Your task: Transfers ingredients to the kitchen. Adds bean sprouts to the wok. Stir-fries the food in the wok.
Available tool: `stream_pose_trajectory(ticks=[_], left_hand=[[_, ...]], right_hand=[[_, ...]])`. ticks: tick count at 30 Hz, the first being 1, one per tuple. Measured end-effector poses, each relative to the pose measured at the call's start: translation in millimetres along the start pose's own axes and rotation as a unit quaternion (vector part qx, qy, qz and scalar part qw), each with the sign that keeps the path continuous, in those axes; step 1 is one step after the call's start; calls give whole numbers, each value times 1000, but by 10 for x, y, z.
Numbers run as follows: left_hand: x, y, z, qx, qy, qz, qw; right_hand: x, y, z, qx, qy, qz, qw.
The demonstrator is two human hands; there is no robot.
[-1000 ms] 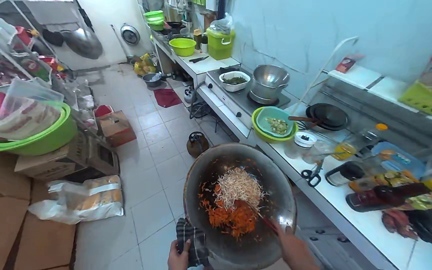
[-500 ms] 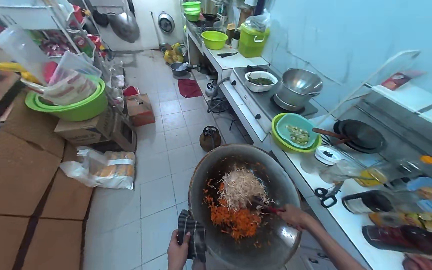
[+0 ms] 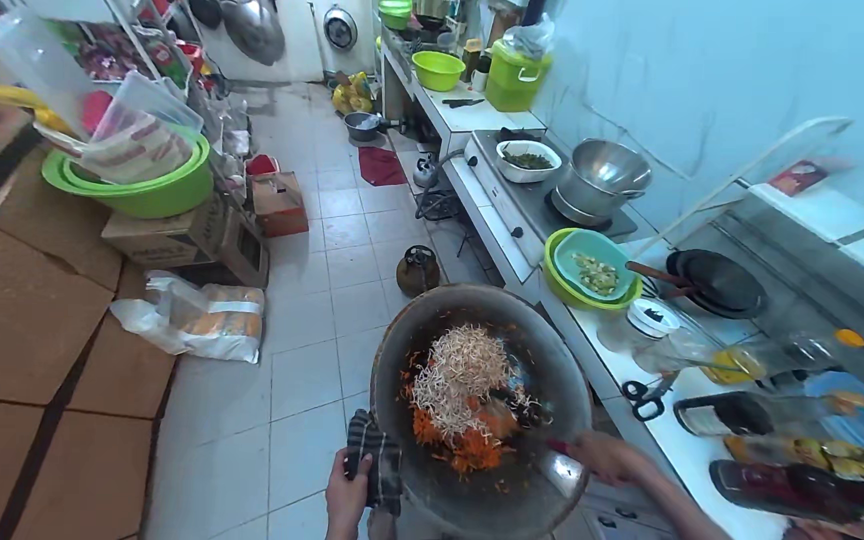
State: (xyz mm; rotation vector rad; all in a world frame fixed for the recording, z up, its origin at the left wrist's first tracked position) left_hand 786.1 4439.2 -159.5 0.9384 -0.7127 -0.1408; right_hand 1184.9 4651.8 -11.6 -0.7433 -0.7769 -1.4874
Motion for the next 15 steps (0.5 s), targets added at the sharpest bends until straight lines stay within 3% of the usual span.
stream_pose_trajectory(ticks=[3, 5, 9, 12, 15], left_hand=[[-9, 34, -45, 16, -8, 8, 1000], [-27, 54, 15, 18, -7, 11, 1000], [-66, 25, -4, 18, -9, 8, 1000], [-71, 42, 17, 10, -8, 9, 1000], [-74, 59, 18, 1, -21, 9, 1000]], right_hand=[[-484, -507, -372, -120, 112, 19, 986], [-508, -665, -572, -129, 168, 51, 976], [100, -251, -565, 12, 226, 86, 970], [518, 121, -291, 73, 215, 84, 970], [532, 273, 3, 78, 92, 37, 992]])
Point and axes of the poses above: each hand's wrist, its own x-axis away from the middle knuckle, its own z-axis out of the back of the hand, y = z × x, the point moved 4 cm from there along -x, towards the middle knuckle, and after that the axes turned 11 degrees about y, right-handed, at the moved point
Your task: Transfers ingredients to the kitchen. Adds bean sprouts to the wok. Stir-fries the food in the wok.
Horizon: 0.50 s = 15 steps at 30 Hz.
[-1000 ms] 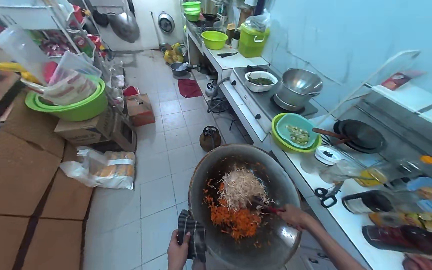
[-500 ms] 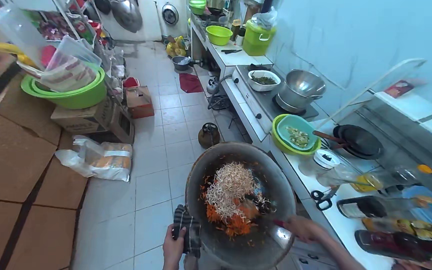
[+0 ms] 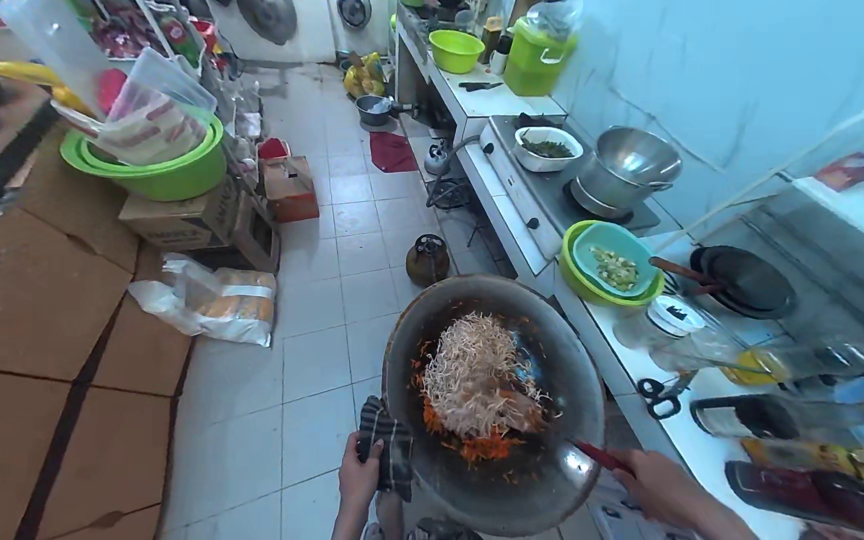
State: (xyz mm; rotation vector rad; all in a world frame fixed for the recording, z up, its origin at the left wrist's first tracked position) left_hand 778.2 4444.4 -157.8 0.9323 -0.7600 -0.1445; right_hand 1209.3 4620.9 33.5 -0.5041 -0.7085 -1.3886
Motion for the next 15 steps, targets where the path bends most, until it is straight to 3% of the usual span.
stream_pose_trajectory(ticks=[3, 6, 8, 9, 13, 15], left_hand=[[-11, 15, 14, -11, -13, -1, 1000], [-8, -4, -3, -7, -11, -5, 1000], [-5, 9, -9, -3, -9, -8, 1000], [-4, 30, -10, -1, -8, -10, 1000], [-3, 42, 1, 14, 7, -4, 1000], [10, 22, -30, 30, 20, 6, 999]], right_hand=[[-210, -217, -14, -52, -142, -28, 988], [-652, -724, -351, -279, -138, -55, 949], [-904, -1011, -625, -417, -75, -81, 902], [-990, -1081, -729, -434, -13, -71, 898], [-526, -996, -756, -287, 200, 23, 937], [-187, -814, -765, -192, 253, 47, 947]])
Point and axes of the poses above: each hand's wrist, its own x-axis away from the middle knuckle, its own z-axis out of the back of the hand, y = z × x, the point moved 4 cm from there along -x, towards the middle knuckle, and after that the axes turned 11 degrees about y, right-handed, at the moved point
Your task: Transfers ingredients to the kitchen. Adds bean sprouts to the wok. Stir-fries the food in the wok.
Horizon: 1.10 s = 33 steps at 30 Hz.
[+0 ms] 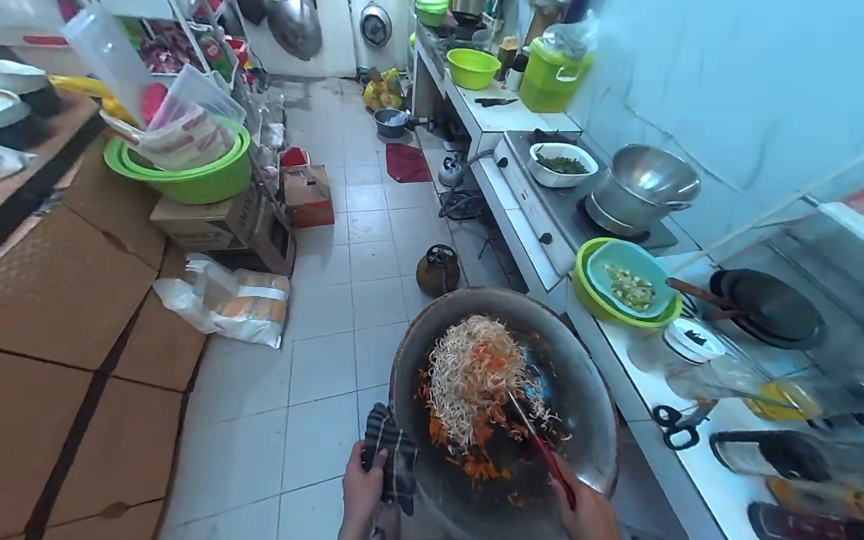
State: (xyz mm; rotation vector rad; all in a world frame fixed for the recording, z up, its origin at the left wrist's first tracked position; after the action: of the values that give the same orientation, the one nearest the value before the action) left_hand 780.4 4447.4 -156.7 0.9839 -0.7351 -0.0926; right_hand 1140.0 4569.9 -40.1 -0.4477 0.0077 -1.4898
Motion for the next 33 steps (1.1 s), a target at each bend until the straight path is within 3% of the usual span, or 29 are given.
stream_pose_trajectory(ticks=[5, 10, 13, 15, 17, 19, 21, 24, 27, 31, 33], left_hand=[[-90, 95, -55, 0, 34, -23, 999], [-147, 289, -109, -63, 68, -49, 994], [-178, 332, -136, -86, 73, -51, 992], [-180, 328, -109, -95, 78, -42, 992], [-205, 355, -63, -101, 84, -50, 990], [-201, 364, -72, -105, 83, -50, 990], [-177, 362, -89, -107, 82, -40, 990], [-142, 379, -114, -105, 87, -31, 990], [-113, 423, -118, -115, 88, -23, 989], [-116, 418, -109, -128, 65, -15, 989], [-157, 382, -39, -129, 55, -12, 990]], right_hand=[[-101, 338, 548, 65, -79, -19, 995], [-1433, 777, 853, 105, -121, -67, 985], [-2191, 492, 661, 78, -130, 44, 988], [-2335, 228, 466, 83, -156, 145, 974], [-2232, 49, 462, 139, -182, 241, 943], [-2017, 24, 738, 219, -199, 280, 913], [-1816, 130, 1110, 271, -196, 255, 907], [-1784, 415, 1470, 293, -190, 140, 926], [-1914, 624, 1210, 260, -210, 59, 941], [-1540, 350, 328, 111, -249, 149, 951], [-1135, 157, 330, 129, -232, 180, 947]])
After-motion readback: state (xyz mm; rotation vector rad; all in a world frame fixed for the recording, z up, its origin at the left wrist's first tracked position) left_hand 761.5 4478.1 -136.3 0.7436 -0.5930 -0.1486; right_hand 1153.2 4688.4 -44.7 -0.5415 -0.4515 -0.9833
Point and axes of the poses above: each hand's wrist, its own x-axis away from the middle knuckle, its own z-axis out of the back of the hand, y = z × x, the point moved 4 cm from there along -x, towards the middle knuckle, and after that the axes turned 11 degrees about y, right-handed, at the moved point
